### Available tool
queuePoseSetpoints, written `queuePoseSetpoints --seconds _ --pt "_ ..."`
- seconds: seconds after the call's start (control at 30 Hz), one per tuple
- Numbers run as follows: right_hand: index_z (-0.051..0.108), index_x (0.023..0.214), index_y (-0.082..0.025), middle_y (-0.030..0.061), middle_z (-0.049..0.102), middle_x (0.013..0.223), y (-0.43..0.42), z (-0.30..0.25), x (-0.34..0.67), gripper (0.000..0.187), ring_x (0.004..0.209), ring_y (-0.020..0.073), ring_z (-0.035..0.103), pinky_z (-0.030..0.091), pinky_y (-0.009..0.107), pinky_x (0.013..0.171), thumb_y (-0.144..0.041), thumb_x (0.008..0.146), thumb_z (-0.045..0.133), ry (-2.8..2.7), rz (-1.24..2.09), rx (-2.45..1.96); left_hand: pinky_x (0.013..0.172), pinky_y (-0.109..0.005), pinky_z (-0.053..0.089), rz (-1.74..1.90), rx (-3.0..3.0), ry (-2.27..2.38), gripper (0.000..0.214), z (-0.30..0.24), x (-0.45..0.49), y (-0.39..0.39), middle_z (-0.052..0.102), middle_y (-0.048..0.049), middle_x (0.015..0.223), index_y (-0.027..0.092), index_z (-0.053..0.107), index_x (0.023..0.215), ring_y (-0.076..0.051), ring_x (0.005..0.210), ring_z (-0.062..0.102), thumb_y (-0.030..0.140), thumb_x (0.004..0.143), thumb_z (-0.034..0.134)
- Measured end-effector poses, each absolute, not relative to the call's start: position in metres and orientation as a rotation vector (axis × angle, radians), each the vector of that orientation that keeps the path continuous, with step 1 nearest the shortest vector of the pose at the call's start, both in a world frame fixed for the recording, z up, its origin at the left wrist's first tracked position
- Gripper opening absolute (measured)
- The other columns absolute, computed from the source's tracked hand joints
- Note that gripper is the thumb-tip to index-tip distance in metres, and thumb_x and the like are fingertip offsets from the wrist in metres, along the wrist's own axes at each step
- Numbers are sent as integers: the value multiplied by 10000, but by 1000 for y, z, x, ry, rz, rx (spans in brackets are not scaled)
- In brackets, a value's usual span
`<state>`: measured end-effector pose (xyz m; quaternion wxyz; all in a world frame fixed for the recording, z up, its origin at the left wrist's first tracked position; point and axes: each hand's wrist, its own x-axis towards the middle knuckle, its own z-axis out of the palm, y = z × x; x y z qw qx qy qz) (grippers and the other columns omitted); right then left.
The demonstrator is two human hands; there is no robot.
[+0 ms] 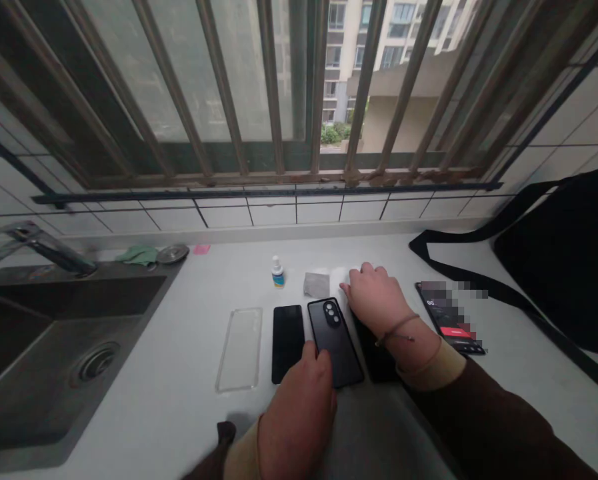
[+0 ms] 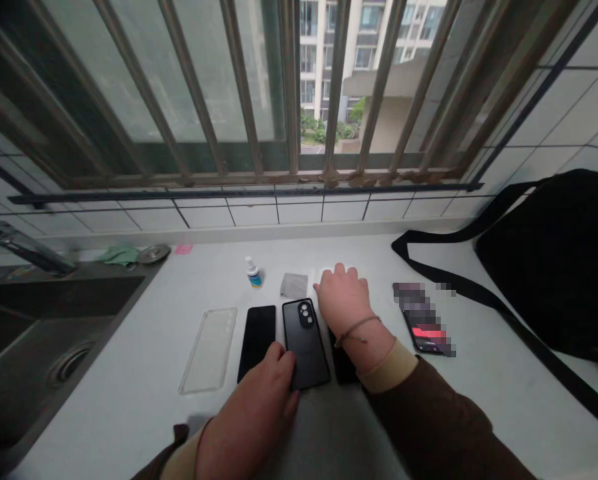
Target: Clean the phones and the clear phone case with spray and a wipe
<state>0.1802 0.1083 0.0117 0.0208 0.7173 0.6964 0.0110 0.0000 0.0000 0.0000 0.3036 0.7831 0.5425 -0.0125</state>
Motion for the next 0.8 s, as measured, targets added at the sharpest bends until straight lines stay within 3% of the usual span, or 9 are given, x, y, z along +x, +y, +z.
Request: queuePoseSetpoints --seconds 0.13,0.2,0.33,0.47,0.63,0.8 --pt "729 1253 -150 231 670 1309 149 18 169 353 1236 344 600 509 451 980 -285 1121 432 2372 -6 1991 1029 -429 560 26 2078 1426 376 -2 -2 -1 612 -211 1400 136 667 1242 -305 1148 707 35 919 503" --pt "749 1228 -160 201 700 1282 167 13 165 314 1205 313 626 508 406 973 -284 1104 489 2404 -62 1920 1027 -435 562 33 2063 1428 364 -1 -4 -1 624 -204 1391 145 675 1226 -313 1145 708 56 901 539" --pt "766 1189 -162 170 722 1250 185 -5 158 260 1165 284 657 512 355 947 -312 1062 597 2432 -137 1825 1025 -528 570 -9 2017 1405 356 5 -5 -3 599 -261 1439 96 682 1247 -384 1173 704 101 913 559" --pt "742 1214 -134 190 690 1280 189 -18 155 269 1182 278 651 513 344 956 -239 1082 533 2460 -134 1794 1033 -567 558 9 1989 1387 355 7 -10 -5 628 -258 1415 104 685 1272 -419 1211 687 171 932 610" --pt "700 1268 -111 222 651 1339 195 -20 154 336 1255 300 609 507 374 994 -172 1109 410 2482 -71 1820 908 -481 546 209 2059 1343 234 16 -30 15 743 -151 1150 189 699 1117 -346 1037 705 380 987 663" --pt "708 1237 -118 219 685 1276 198 -12 152 321 1184 314 646 522 402 958 -151 1095 421 2470 -35 1904 675 -346 434 558 2134 1399 243 28 -64 62 706 -39 819 215 676 895 -215 731 628 376 1043 570"
